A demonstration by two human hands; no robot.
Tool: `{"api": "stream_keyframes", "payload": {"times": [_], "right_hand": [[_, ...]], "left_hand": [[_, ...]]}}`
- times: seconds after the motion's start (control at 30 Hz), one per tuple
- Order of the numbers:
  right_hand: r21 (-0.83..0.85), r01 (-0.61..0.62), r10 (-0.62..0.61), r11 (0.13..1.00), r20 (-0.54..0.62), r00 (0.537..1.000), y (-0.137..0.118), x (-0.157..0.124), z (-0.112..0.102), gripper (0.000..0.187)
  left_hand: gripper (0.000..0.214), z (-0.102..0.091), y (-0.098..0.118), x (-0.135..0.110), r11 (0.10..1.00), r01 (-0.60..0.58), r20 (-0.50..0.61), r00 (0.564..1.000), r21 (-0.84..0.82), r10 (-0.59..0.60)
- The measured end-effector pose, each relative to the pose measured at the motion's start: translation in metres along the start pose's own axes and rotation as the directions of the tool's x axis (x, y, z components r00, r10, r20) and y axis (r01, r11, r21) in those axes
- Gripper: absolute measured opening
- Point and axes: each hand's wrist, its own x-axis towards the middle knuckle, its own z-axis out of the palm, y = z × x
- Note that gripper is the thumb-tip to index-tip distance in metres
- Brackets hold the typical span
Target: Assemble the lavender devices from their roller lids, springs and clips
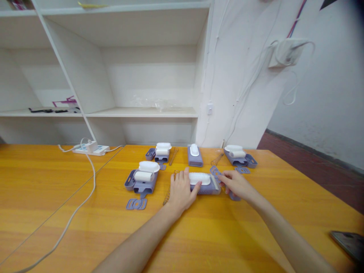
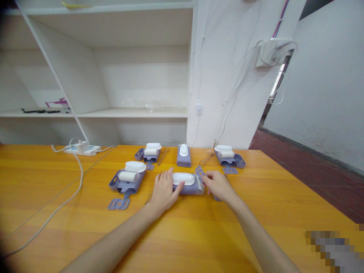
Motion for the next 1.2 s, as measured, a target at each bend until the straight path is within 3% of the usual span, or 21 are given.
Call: {"api": "stream_keyframes", "payload": {"times": [0.4, 1.2], "right_hand": [[-0.033, 0.008, -0.010, 0.999, -0.061, 0.998, 0.0003, 0.0021, -0.0033, 0.032], [-0.037, 0.012, -0.014, 0.999, -0.045, 0.999, 0.0053, 0.0054, 0.0007, 0.036]], "left_hand": [[0.059, -0.0012, -0.0002, -0.0006, 1.000, -0.001, 0.008, 1.000, 0.017, 0.001], [0.068, -0.0004, 0.0013, -0.0005, 0.999, 0.004, 0.022, 1.000, 0.045, -0.005]]}}
